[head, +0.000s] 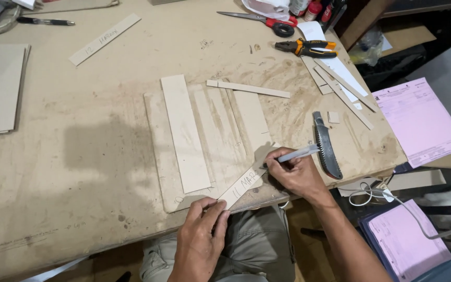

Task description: The person arranges rectangular cardboard strips on a workbench, uses a pink document as a template to mark measurements with a pen, and cuts the cardboard with a utility knife. The person then writes on the cut pieces and organizes them.

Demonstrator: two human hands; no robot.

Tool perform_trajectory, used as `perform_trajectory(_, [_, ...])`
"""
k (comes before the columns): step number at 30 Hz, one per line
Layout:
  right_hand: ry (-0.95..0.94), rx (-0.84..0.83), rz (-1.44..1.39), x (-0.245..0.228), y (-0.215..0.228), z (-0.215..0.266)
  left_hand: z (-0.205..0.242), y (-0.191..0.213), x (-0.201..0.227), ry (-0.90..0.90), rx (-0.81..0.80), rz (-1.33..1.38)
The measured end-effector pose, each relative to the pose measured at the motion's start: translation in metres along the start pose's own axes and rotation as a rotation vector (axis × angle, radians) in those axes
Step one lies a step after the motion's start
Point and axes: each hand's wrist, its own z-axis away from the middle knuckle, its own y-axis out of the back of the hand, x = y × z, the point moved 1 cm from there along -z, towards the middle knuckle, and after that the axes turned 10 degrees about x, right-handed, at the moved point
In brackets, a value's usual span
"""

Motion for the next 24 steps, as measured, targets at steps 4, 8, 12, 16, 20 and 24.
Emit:
perform_trajectory(4, [-0.074, 0.034, 0.033, -0.016, -0.004, 0.001, -0.001, 0.003, 0.004, 0.011, -0.007, 0.050])
perform_trajectory(8, [0.006, -0.085, 0.030, 0.002, 0.001, 0.000, 0.000, 0.002, 0.002, 0.007, -0.006, 0.055])
perform_trajectory(12, [-0.100, -0.060, -0.007, 0.002, 0.004, 0.000, 0.000, -0.001, 0.000, 0.015, -0.003, 0.003])
perform_trajectory(16, [-0.036, -0.009, 0.061, -0.001, 0.008, -0.004, 0.000, 0.001, 0.001, 0.004, 0.000, 0.026])
perform_trajectory(20, [-0.050, -0.024, 0.050, -0.008, 0.004, -0.004, 0.001, -0.001, -0.001, 0.000, 0.009, 0.008])
perform_trajectory(24, [-0.075, -0.024, 0.096, -0.008, 0.004, -0.005, 0.001, -0.001, -0.002, -0.003, 0.015, 0.007])
